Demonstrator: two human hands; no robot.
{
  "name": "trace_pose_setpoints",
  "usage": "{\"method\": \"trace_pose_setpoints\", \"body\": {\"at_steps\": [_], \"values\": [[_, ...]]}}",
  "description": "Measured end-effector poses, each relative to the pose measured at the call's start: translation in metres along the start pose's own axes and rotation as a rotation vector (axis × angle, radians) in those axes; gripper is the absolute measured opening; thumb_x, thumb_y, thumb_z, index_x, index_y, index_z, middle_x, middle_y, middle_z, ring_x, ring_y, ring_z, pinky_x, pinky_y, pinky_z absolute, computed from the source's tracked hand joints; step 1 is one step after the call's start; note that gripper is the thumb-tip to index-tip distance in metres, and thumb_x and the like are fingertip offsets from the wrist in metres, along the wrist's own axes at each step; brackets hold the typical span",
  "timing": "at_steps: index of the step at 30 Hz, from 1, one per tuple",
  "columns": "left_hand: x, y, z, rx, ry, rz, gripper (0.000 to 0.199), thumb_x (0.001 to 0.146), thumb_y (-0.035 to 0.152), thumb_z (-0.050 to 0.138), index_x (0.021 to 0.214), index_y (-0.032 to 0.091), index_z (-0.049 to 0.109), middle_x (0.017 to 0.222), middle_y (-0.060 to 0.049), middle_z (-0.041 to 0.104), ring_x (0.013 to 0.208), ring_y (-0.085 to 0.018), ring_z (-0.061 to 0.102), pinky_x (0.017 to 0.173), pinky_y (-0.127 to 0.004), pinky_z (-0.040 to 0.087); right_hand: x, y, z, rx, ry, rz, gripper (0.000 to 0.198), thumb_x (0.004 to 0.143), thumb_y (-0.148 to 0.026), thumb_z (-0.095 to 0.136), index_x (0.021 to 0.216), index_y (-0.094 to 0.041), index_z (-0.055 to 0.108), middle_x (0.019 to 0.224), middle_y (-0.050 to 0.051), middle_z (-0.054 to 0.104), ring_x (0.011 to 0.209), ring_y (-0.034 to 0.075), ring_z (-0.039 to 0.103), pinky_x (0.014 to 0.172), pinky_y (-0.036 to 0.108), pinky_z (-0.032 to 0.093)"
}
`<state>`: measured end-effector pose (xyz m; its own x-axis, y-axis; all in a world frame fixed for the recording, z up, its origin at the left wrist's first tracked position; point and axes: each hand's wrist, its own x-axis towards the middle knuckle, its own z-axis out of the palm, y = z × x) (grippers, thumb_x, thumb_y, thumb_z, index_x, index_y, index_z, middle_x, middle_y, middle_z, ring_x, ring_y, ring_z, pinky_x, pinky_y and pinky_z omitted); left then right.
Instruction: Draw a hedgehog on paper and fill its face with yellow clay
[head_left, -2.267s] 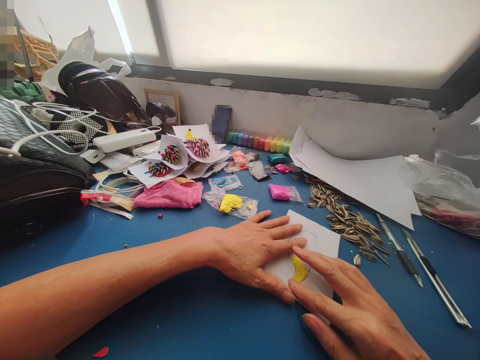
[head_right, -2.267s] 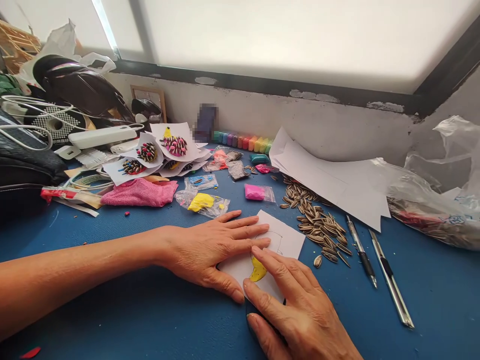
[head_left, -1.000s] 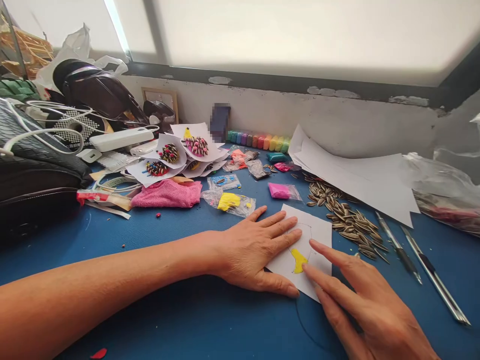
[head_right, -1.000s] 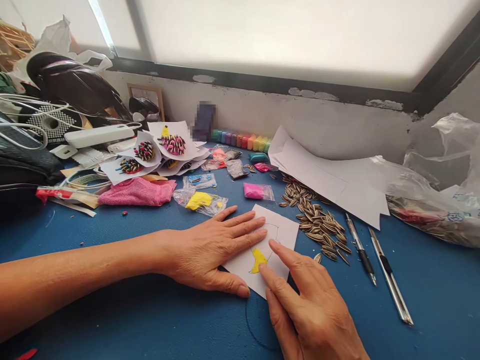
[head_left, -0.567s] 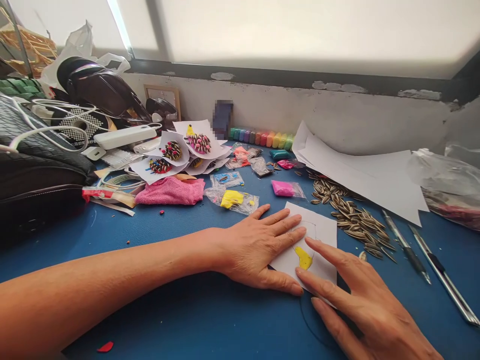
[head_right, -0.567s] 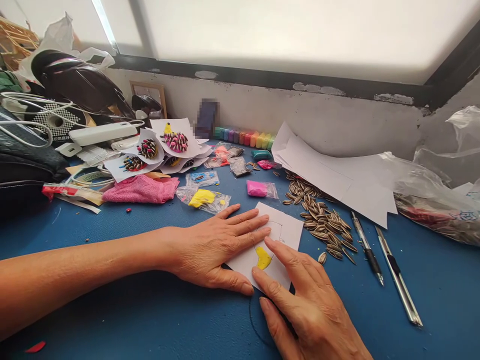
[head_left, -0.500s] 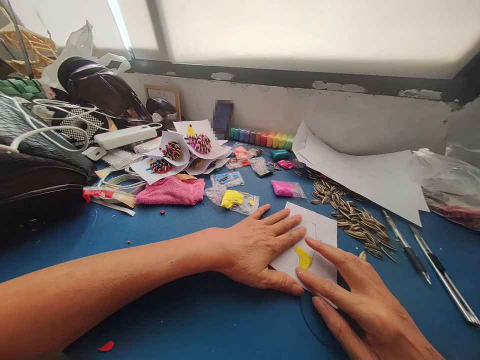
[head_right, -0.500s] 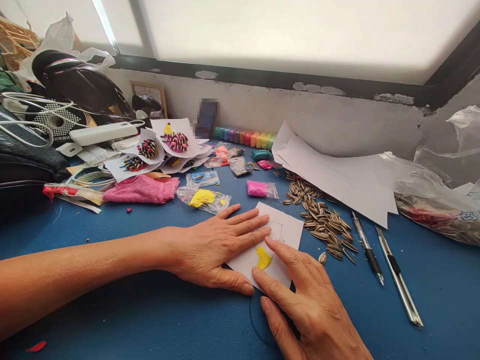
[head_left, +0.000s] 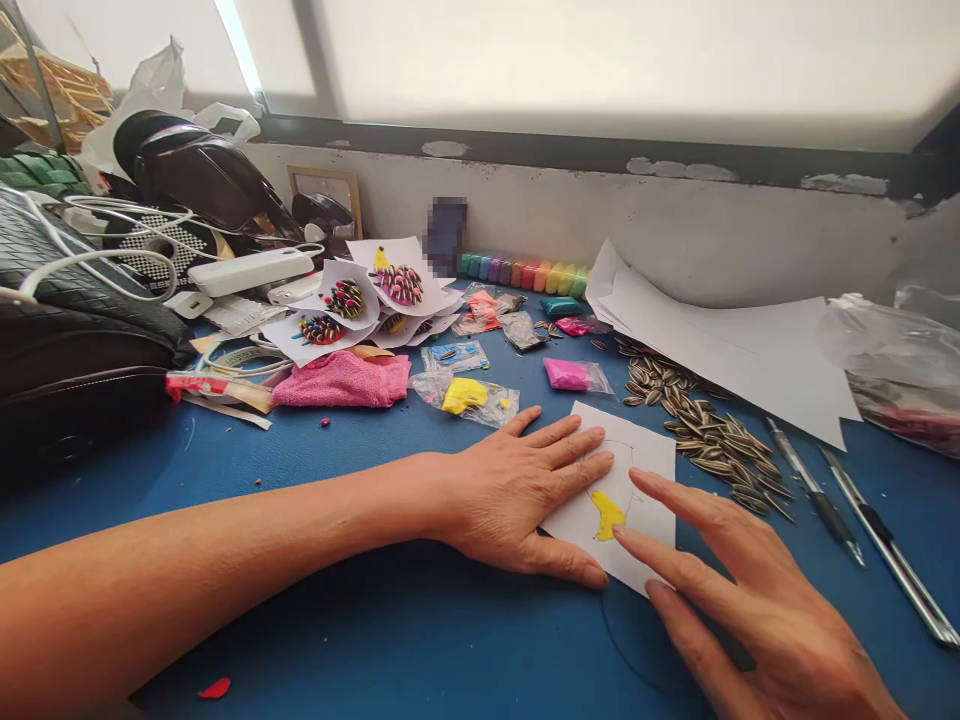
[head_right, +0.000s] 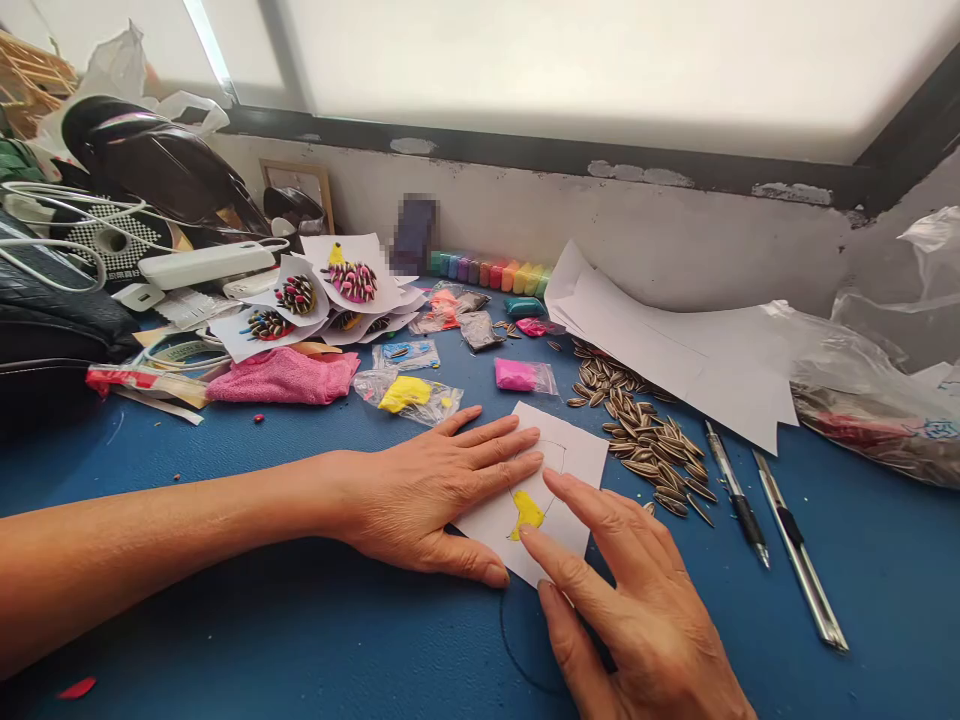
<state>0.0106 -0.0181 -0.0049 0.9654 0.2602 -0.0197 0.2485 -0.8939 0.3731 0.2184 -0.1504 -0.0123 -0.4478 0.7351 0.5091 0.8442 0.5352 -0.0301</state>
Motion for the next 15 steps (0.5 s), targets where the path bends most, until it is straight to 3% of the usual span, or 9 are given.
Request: {"method": "trace_pose_setpoints", "body": {"at_steps": [15], "values": [[0.0011,-0.0005,0.0015,0.009,0.021,0.011,0.086,0.092,0.067,0.038,0.154,0.01,0.018,0.161,-0.014,0.008,0.15,-0.031,0.0,0.12,-0.055,0.001,0.0034,0.0023,0.0035,-0.003,-0.083,-0.008,0.031,0.089,-0.025,0.054,0.117,-0.028,0.069,0.143,0.009,0.052,0.129,0.027,0.052,0.097,0.044,0.052]]}}
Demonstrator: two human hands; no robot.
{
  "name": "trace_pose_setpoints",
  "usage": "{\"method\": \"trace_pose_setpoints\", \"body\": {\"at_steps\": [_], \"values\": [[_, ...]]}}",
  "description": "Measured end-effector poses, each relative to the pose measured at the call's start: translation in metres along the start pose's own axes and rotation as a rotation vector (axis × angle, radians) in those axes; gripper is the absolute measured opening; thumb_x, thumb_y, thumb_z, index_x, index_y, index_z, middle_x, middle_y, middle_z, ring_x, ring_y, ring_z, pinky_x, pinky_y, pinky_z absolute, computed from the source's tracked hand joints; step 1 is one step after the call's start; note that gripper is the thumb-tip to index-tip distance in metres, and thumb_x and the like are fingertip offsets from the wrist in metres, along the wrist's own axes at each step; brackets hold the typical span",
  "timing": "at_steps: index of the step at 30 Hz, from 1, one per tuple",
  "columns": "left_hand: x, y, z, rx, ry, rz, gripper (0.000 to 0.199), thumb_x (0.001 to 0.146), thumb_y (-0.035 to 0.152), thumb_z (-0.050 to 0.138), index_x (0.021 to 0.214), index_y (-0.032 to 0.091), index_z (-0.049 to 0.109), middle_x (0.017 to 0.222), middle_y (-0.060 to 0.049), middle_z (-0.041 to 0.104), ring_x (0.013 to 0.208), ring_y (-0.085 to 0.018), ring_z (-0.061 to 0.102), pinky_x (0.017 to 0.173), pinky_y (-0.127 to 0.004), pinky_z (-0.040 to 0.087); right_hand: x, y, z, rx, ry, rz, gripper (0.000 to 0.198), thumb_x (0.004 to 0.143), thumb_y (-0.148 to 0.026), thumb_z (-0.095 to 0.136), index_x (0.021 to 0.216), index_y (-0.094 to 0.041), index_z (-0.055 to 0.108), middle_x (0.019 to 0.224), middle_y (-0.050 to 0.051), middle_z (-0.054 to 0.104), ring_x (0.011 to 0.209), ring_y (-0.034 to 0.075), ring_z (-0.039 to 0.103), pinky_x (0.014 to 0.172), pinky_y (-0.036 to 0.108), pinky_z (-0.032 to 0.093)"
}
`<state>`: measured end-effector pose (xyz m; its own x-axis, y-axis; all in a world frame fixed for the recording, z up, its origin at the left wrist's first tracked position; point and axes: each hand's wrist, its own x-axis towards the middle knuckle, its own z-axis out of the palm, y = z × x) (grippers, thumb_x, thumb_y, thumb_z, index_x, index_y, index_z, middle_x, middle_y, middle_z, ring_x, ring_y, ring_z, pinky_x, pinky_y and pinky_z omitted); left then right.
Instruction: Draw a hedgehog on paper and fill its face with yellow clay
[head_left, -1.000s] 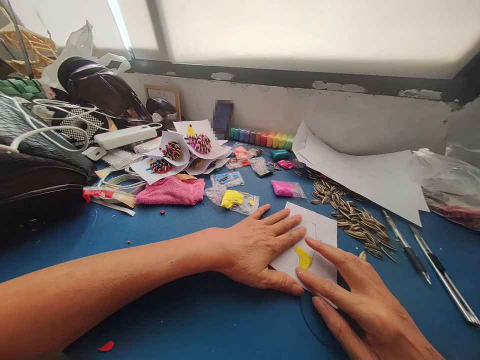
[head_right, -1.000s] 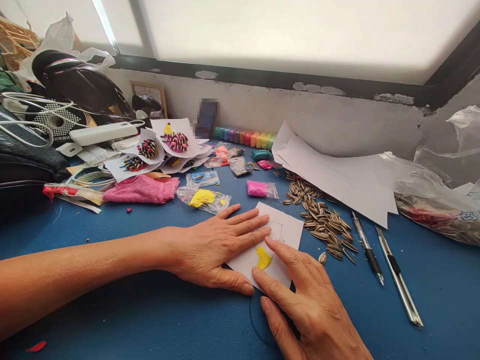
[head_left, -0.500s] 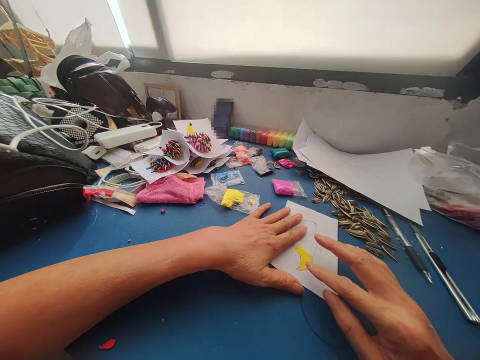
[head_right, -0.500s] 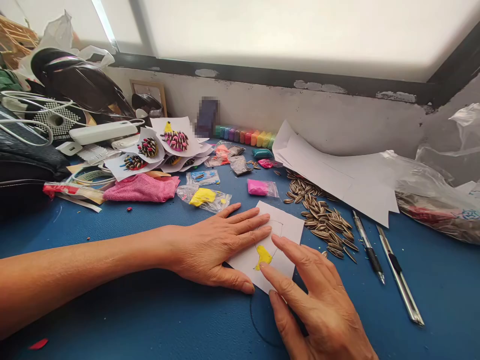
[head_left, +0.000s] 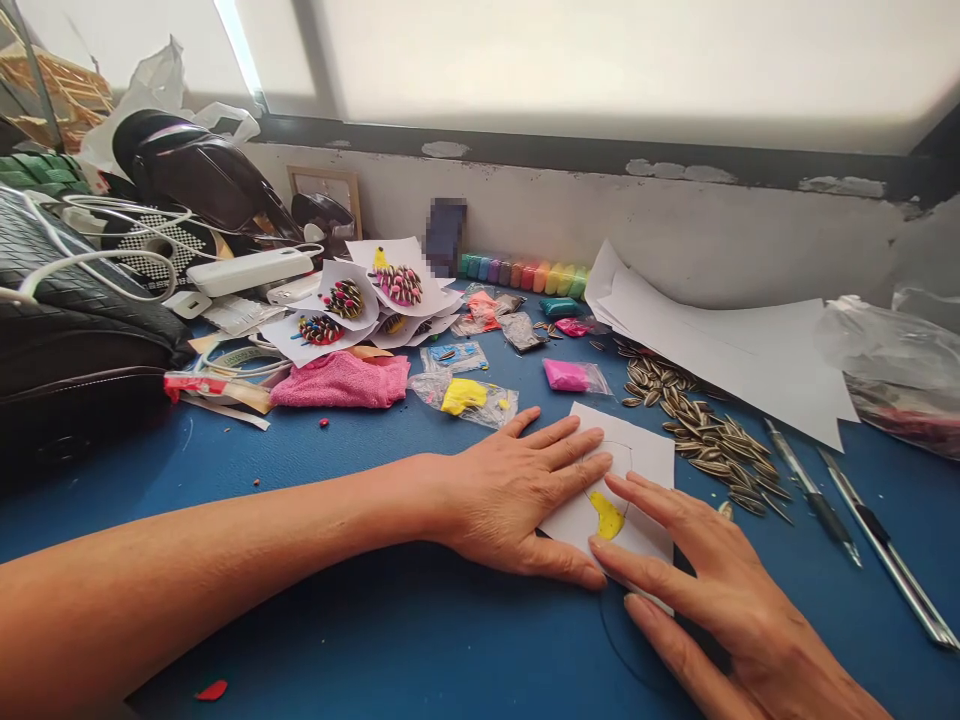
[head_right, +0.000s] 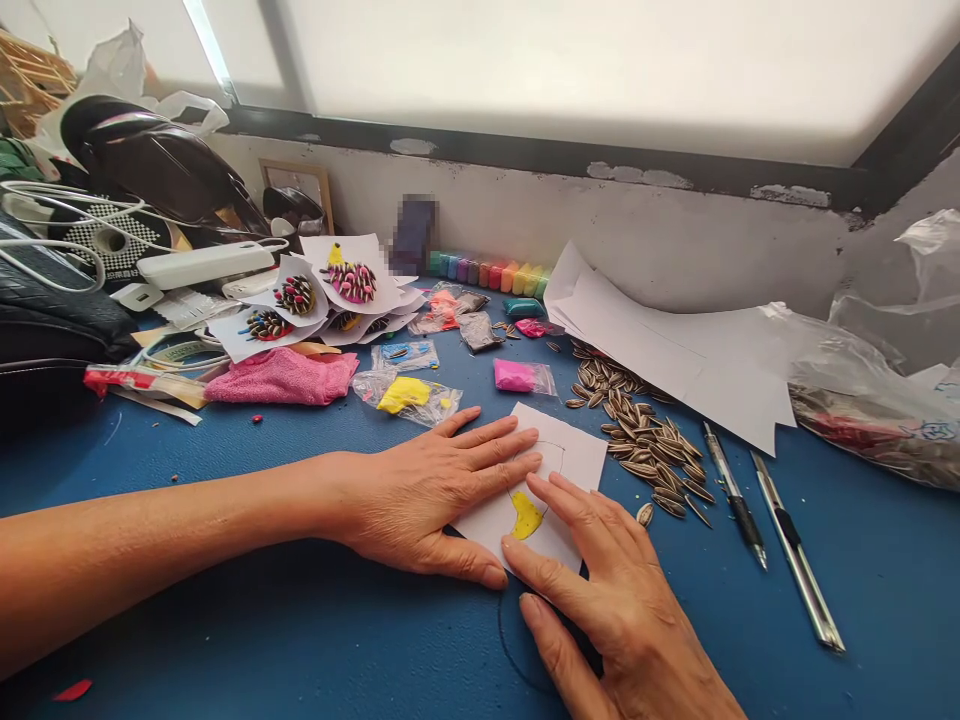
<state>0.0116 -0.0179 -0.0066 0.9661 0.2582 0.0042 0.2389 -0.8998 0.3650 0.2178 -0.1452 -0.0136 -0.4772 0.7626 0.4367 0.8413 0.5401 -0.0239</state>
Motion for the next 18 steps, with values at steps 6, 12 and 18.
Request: {"method": "trace_pose_setpoints", "body": {"at_steps": [6,12,18], "values": [[0.0,-0.0002,0.0002,-0.004,0.009,0.002,0.087,0.091,0.067,0.04,0.154,0.011,0.019,0.161,-0.014,0.01,0.15,-0.03,0.002,0.12,-0.055,0.0,-0.001,0.0006,-0.0018,-0.027,-0.012,-0.038,0.032,0.087,-0.026,0.057,0.116,-0.027,0.07,0.146,0.011,0.049,0.132,0.03,0.05,0.097,0.049,0.052],[-0.0004,0.0003,-0.0015,-0.007,-0.01,-0.004,0.088,0.091,0.067,0.04,0.154,0.011,0.018,0.161,-0.014,0.007,0.149,-0.031,0.0,0.12,-0.055,0.0,-0.0073,0.0006,0.0002,-0.031,0.015,0.027,0.032,0.088,-0.024,0.056,0.118,-0.027,0.068,0.151,0.011,0.042,0.133,0.032,0.048,0.098,0.051,0.05],[-0.0003,0.0001,-0.0011,-0.002,-0.001,0.001,0.088,0.091,0.067,0.041,0.155,0.013,0.016,0.161,-0.014,0.008,0.149,-0.031,0.001,0.12,-0.056,0.001,-0.0024,-0.0018,0.0031,-0.103,0.007,-0.043,0.034,0.088,-0.029,0.055,0.121,-0.025,0.067,0.148,0.016,0.045,0.132,0.032,0.048,0.095,0.052,0.051]]}}
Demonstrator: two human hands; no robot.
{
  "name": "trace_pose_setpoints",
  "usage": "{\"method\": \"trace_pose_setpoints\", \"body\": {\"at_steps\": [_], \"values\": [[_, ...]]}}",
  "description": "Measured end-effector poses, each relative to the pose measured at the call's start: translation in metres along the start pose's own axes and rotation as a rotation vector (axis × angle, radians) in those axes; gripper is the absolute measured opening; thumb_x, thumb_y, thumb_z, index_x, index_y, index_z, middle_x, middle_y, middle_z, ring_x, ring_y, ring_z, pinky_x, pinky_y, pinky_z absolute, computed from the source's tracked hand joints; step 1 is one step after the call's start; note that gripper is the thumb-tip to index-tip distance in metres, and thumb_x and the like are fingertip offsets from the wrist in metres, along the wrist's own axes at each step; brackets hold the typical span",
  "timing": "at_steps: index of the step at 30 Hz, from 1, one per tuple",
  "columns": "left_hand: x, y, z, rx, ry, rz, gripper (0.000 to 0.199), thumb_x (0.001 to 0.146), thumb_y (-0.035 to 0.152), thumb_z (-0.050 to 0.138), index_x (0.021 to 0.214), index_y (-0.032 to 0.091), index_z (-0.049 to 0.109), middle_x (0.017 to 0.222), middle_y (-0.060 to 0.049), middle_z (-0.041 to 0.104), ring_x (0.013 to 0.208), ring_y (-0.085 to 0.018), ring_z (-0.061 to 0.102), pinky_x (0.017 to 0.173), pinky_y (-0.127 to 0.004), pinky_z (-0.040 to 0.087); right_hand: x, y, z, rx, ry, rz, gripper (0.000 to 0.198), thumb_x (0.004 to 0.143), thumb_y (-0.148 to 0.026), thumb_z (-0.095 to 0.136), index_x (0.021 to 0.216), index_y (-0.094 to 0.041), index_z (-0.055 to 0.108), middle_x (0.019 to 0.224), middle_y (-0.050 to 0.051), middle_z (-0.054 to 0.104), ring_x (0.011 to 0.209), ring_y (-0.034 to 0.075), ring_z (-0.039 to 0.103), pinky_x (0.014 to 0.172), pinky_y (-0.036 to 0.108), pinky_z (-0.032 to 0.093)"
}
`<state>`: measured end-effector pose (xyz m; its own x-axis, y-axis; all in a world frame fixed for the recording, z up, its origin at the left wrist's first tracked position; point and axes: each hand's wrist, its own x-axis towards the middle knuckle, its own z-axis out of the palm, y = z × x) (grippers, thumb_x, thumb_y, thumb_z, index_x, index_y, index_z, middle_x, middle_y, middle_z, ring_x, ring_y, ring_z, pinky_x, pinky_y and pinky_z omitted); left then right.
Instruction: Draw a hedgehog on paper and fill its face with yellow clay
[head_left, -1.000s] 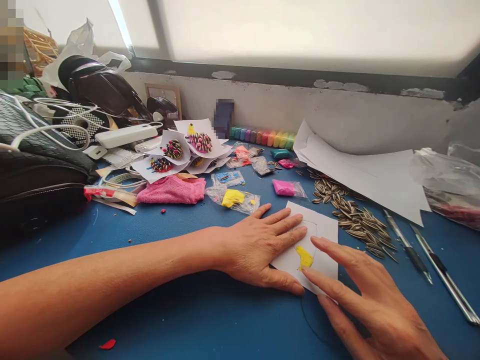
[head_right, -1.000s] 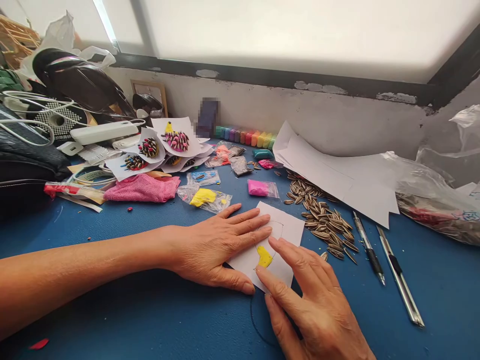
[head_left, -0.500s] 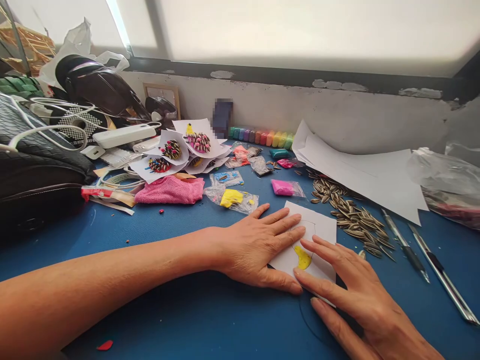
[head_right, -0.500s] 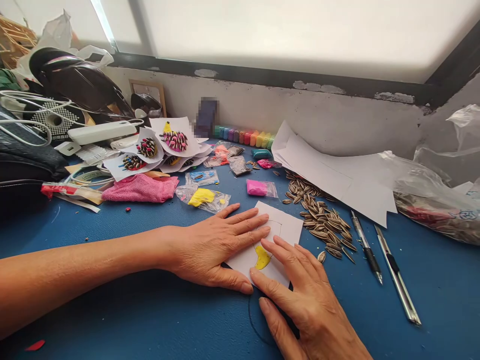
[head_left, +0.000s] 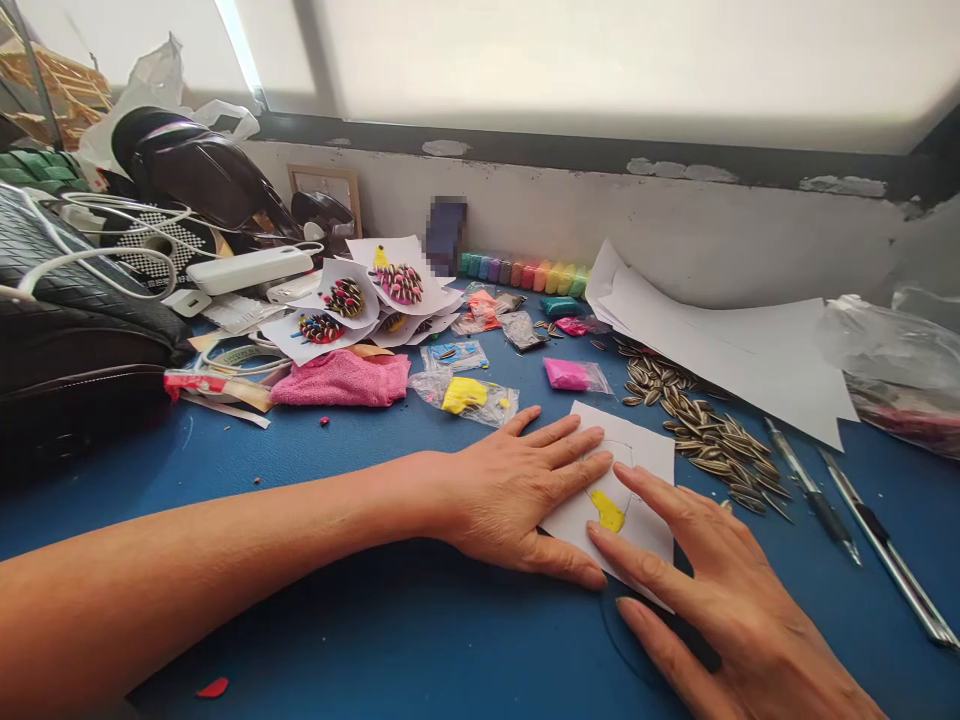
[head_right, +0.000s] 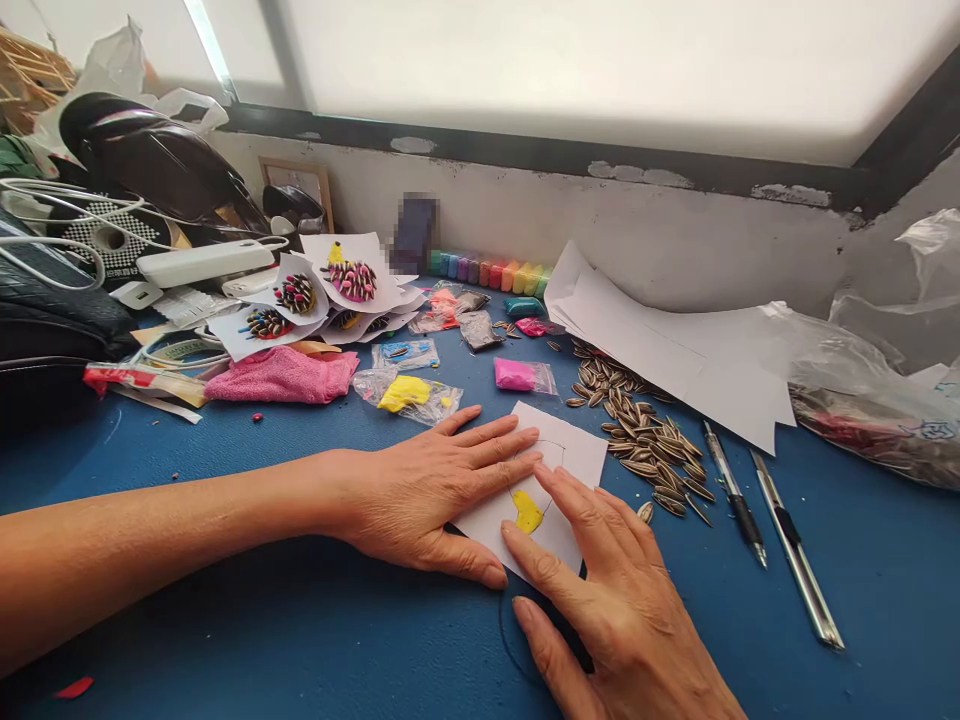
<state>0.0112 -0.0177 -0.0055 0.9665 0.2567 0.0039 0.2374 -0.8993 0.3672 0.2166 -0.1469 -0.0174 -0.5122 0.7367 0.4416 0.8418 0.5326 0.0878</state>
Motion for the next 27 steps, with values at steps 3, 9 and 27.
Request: {"method": "trace_pose_setpoints", "body": {"at_steps": [3,9,27], "values": [[-0.0003,-0.0002,0.0006,-0.001,0.009,0.003,0.087,0.091,0.067,0.041,0.155,0.013,0.017,0.161,-0.014,0.009,0.149,-0.031,0.002,0.12,-0.055,0.001,0.0018,0.0001,-0.0007,-0.016,0.0,-0.03,0.035,0.089,-0.028,0.055,0.121,-0.024,0.066,0.145,0.017,0.048,0.133,0.031,0.046,0.095,0.051,0.05],[0.0002,-0.0008,0.0008,-0.01,0.006,0.004,0.088,0.091,0.068,0.039,0.155,0.013,0.016,0.161,-0.014,0.008,0.15,-0.03,0.001,0.119,-0.054,-0.001,0.0011,-0.0008,-0.0016,-0.06,-0.006,-0.026,0.039,0.089,-0.032,0.054,0.124,-0.02,0.064,0.149,0.021,0.042,0.135,0.033,0.044,0.097,0.053,0.048],[0.0,-0.0003,-0.0012,-0.025,0.005,0.004,0.093,0.089,0.07,0.043,0.155,0.011,0.015,0.16,-0.013,0.009,0.15,-0.029,0.001,0.119,-0.054,-0.002,-0.0044,0.006,-0.0009,-0.008,0.027,0.142,0.047,0.095,-0.032,0.047,0.14,-0.02,0.05,0.147,0.013,0.049,0.13,0.026,0.052,0.099,0.044,0.05]]}}
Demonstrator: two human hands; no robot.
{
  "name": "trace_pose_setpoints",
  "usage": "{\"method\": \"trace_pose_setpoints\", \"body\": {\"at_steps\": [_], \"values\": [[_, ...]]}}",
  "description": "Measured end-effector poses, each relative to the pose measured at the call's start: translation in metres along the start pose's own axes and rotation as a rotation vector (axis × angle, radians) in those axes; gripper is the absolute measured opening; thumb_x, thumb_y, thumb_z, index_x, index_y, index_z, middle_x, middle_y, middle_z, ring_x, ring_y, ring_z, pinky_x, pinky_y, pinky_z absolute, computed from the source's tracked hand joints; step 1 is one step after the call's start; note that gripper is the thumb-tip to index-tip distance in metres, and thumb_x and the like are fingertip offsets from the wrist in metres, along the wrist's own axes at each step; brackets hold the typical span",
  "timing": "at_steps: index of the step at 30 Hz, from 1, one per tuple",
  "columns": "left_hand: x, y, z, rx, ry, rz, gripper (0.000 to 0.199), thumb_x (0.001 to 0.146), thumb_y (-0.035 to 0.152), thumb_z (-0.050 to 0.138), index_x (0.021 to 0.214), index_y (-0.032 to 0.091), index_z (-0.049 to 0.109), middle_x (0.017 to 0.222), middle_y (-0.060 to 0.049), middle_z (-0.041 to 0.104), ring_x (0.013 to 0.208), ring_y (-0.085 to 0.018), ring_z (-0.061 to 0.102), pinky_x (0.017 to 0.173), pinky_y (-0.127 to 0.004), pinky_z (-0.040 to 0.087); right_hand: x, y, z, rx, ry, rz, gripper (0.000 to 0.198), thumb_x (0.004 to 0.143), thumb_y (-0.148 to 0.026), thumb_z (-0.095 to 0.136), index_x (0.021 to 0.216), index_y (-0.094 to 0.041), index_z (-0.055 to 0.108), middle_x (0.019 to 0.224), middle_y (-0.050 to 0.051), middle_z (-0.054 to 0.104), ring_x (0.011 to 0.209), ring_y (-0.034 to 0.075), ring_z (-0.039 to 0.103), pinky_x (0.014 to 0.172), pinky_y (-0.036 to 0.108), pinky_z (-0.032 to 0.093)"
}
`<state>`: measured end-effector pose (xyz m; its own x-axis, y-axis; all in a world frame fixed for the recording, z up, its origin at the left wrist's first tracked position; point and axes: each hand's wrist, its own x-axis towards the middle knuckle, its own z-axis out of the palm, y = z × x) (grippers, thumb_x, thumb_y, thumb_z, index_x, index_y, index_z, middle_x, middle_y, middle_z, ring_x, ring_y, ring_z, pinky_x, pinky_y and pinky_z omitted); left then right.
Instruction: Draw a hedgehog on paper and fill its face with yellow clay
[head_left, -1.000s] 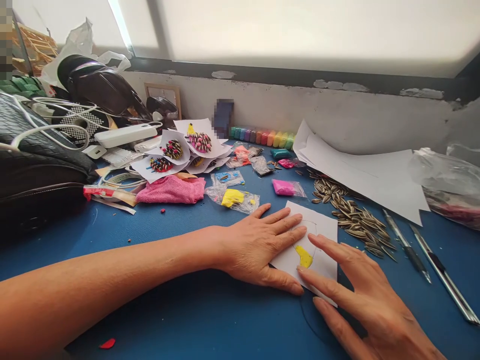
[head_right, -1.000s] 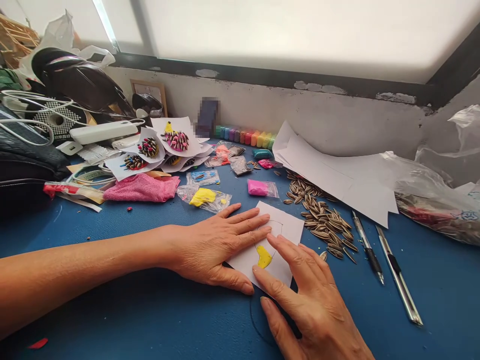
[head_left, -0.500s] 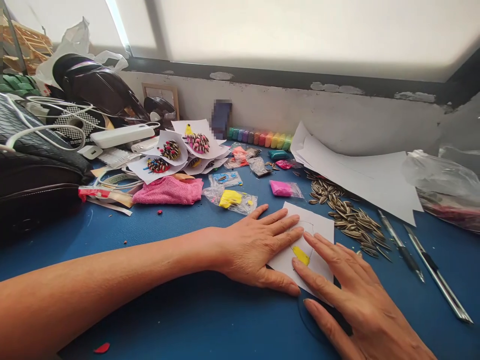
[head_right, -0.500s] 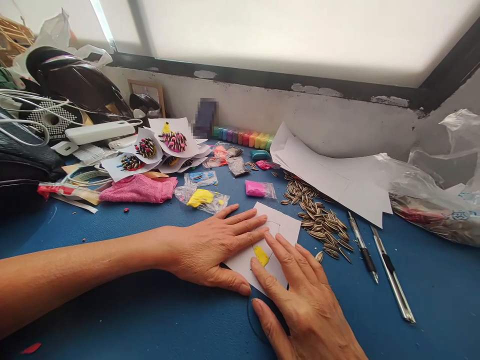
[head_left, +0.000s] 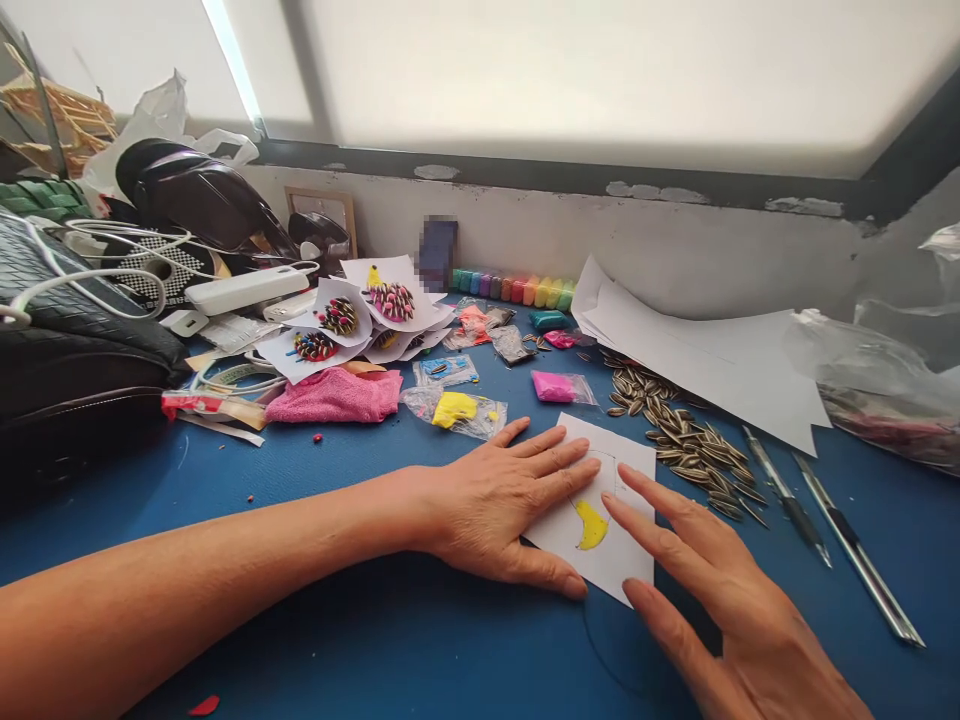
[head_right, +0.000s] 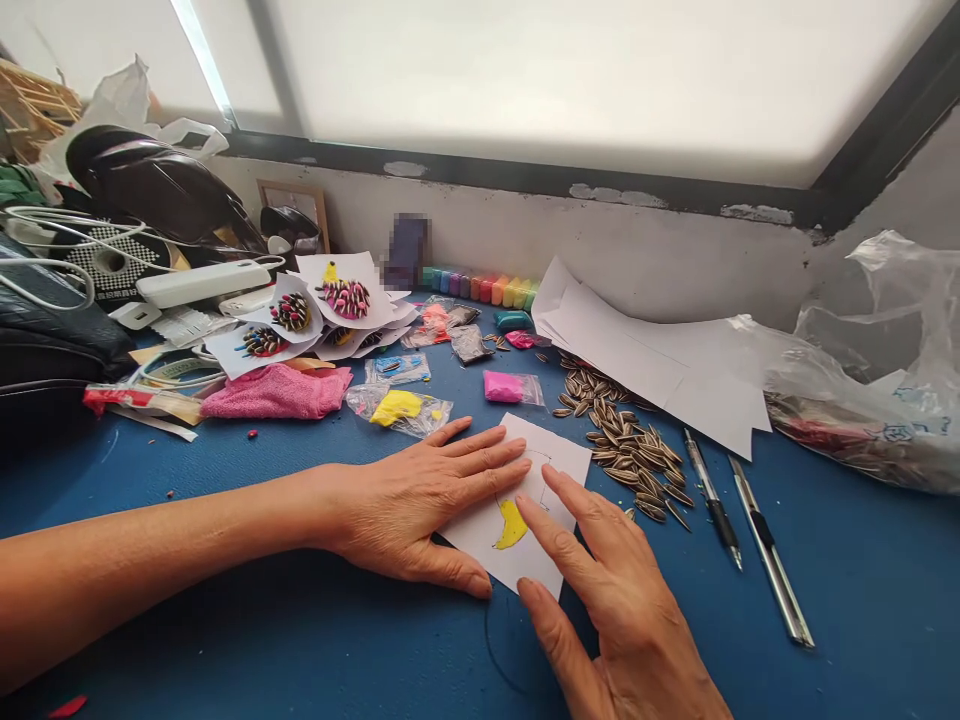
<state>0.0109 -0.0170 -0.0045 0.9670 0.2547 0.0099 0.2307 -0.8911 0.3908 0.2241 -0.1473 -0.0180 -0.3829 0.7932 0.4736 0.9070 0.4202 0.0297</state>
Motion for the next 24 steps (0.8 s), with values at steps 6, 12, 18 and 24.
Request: {"method": "trace_pose_setpoints", "body": {"at_steps": [6,12,18,24], "values": [[0.0,0.001,-0.008,-0.01,-0.015,0.029,0.089,0.086,0.067,0.052,0.154,0.016,0.024,0.161,-0.011,0.008,0.15,-0.029,0.0,0.119,-0.056,-0.004,0.003,0.003,-0.004,0.002,0.016,0.045,0.044,0.096,-0.029,0.046,0.139,-0.018,0.051,0.141,0.009,0.055,0.128,0.021,0.054,0.101,0.034,0.049],[0.002,-0.001,-0.018,-0.084,0.05,0.08,0.048,0.097,0.049,0.048,0.14,0.026,0.05,0.161,-0.002,0.02,0.15,-0.028,0.007,0.121,-0.053,0.003,0.004,0.018,-0.01,-0.055,0.058,0.044,0.041,0.097,-0.029,0.043,0.135,-0.016,0.053,0.143,0.01,0.05,0.131,0.023,0.048,0.106,0.037,0.042],[0.005,-0.004,-0.021,0.059,0.274,-0.184,0.021,0.093,0.032,0.055,0.097,0.016,0.069,0.097,-0.007,0.065,0.096,-0.022,0.057,0.087,-0.037,0.045,0.005,0.024,-0.004,-0.199,0.028,-0.023,0.041,0.098,-0.029,0.039,0.126,-0.009,0.061,0.128,0.017,0.061,0.117,0.029,0.057,0.094,0.045,0.048],[0.007,0.009,-0.017,0.086,0.184,-0.247,0.02,0.088,0.035,0.061,0.094,0.016,0.063,0.094,-0.005,0.061,0.09,-0.02,0.052,0.087,-0.038,0.041,0.008,0.02,-0.006,-0.167,0.019,-0.046,0.039,0.099,-0.031,0.039,0.113,-0.008,0.067,0.103,0.015,0.07,0.093,0.025,0.065,0.082,0.041,0.053]]}}
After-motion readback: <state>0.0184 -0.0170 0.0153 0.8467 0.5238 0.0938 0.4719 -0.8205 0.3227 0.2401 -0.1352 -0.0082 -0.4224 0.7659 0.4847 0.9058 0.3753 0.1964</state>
